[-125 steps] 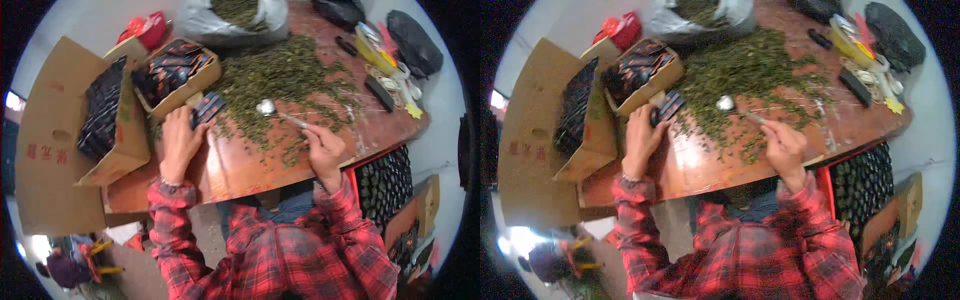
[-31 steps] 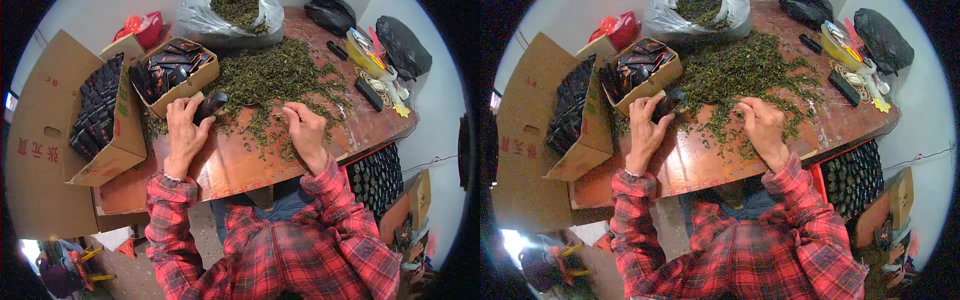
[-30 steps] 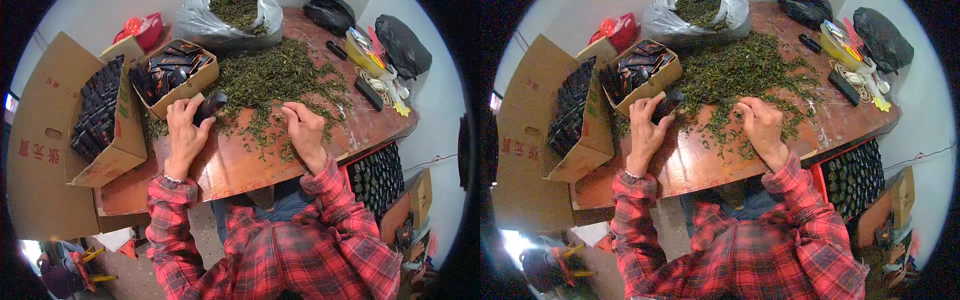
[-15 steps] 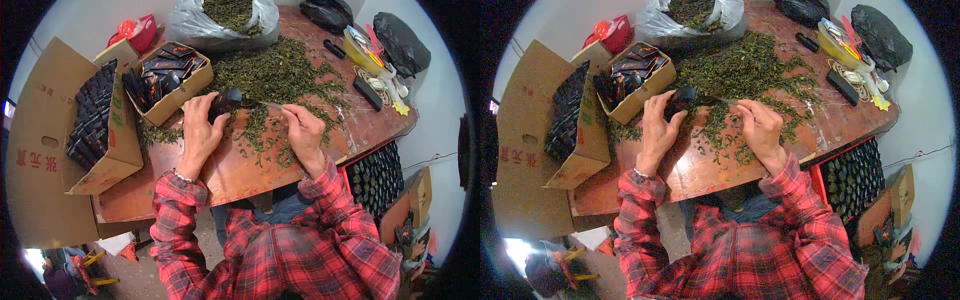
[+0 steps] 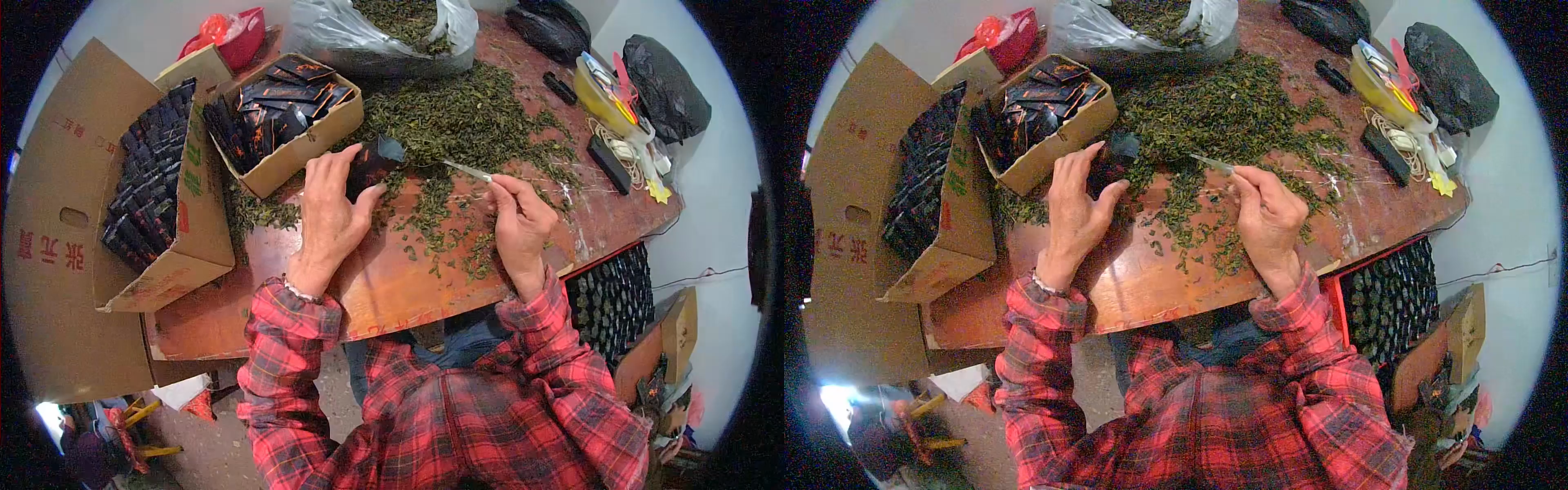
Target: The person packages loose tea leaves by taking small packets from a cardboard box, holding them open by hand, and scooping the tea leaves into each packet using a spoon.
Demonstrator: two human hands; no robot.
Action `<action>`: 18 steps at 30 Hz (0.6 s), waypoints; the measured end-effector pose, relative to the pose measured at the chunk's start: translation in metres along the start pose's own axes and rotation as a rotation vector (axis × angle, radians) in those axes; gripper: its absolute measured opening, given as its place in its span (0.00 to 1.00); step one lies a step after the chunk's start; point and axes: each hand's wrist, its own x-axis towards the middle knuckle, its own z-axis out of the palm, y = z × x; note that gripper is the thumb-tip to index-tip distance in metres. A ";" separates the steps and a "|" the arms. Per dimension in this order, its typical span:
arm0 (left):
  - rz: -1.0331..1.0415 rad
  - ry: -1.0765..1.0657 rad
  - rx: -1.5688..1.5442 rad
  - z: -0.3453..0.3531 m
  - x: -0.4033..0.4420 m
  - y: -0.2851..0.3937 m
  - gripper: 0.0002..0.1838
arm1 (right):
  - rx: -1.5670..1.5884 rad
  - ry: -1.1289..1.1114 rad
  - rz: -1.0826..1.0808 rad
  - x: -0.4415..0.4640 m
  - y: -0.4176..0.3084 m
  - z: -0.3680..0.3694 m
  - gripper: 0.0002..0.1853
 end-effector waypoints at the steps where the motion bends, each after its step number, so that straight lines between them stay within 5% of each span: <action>1: -0.005 -0.004 0.002 0.000 0.000 0.000 0.32 | -0.004 0.001 -0.007 0.000 -0.003 -0.001 0.06; 18: 0.037 -0.030 -0.007 0.001 -0.003 -0.002 0.32 | 0.064 0.037 0.031 0.012 -0.037 -0.032 0.07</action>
